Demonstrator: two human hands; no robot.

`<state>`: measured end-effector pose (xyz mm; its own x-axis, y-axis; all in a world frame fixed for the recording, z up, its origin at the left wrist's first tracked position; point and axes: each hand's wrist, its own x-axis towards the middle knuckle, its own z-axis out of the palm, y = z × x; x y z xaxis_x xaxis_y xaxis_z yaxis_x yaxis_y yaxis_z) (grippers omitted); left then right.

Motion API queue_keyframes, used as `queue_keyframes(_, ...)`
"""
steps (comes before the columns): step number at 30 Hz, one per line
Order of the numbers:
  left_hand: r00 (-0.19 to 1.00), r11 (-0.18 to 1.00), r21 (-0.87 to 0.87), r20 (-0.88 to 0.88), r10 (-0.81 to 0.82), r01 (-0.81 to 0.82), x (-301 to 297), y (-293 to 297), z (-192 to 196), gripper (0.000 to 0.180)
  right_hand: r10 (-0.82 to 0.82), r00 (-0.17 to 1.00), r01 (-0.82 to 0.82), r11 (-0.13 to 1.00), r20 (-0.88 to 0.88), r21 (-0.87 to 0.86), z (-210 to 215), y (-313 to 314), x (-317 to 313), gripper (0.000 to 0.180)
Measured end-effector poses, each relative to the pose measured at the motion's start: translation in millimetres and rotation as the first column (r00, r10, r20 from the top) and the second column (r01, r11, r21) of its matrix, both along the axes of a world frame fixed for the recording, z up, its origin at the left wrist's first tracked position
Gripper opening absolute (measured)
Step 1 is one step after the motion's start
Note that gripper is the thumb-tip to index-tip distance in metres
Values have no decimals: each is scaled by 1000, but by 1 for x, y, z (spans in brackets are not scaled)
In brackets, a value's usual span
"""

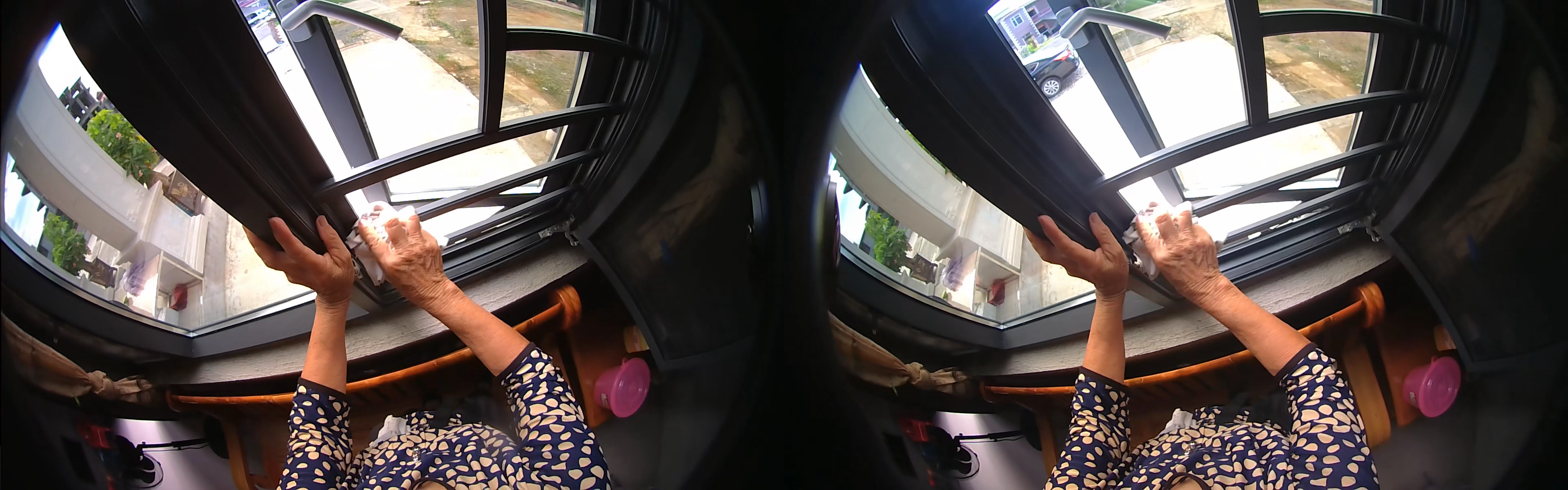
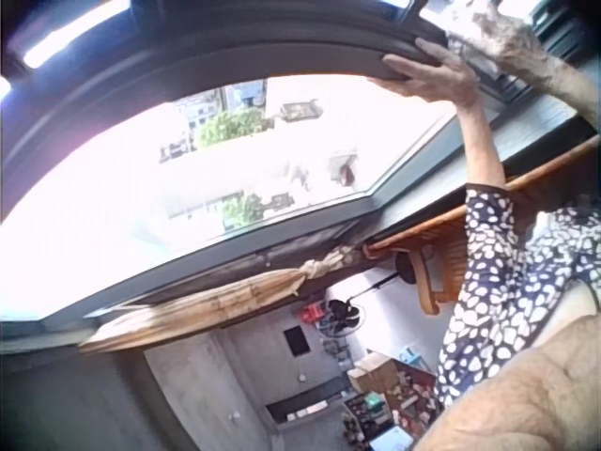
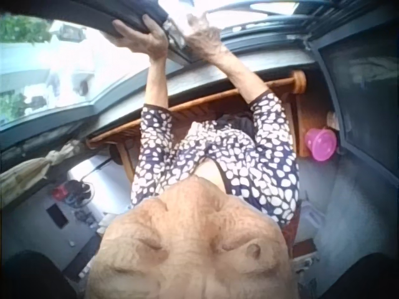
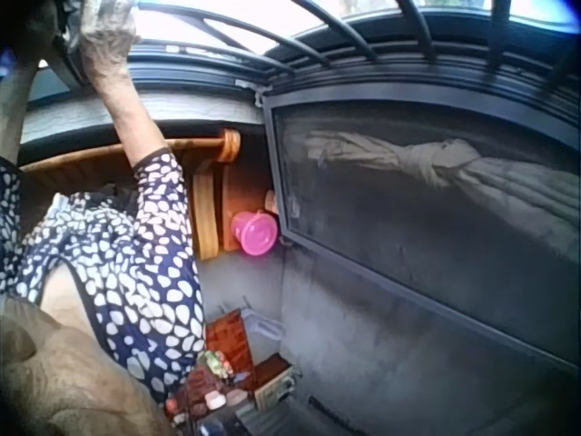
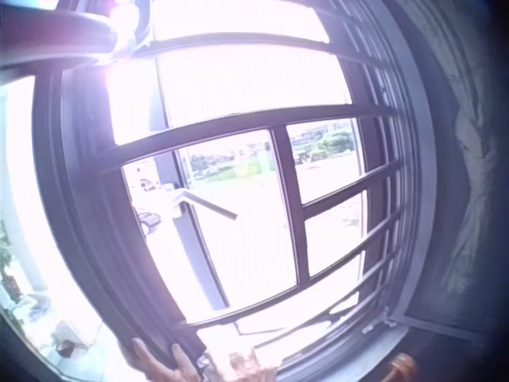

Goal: The person wipes the window frame and glass panes with a cloth. They systematically clean the lower sash, side frames, and upper sections of the window, moving the cloth along the edges and across the glass surfaces.

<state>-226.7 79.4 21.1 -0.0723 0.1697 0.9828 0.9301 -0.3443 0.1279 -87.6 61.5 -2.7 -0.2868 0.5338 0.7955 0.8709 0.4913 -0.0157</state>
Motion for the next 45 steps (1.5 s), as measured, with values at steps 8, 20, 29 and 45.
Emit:
queue_keyframes(8, 997, 997, 19, -21, 71, -70, 1, 0, 3, 70, -237, 915, 162, 957, -327, -239, -23, 15, 50, 33)
queue_keyframes(20, 999, 999, 25, -7, 44, -44, 2, 0, 0, 68, 17, 997, -35, 962, -72, -270, -20, -13, -5, 55)
queue_keyframes(29, 999, 998, 57, -24, 31, -29, -3, 2, 3, 68, -201, 976, 200, 980, -84, -22, -31, 19, 82, 56)
queue_keyframes(45, 990, 990, 6, -17, 142, -141, -9, 2, 0, 68, -335, 940, 332, 942, -69, -53, -25, 35, 235, 62)
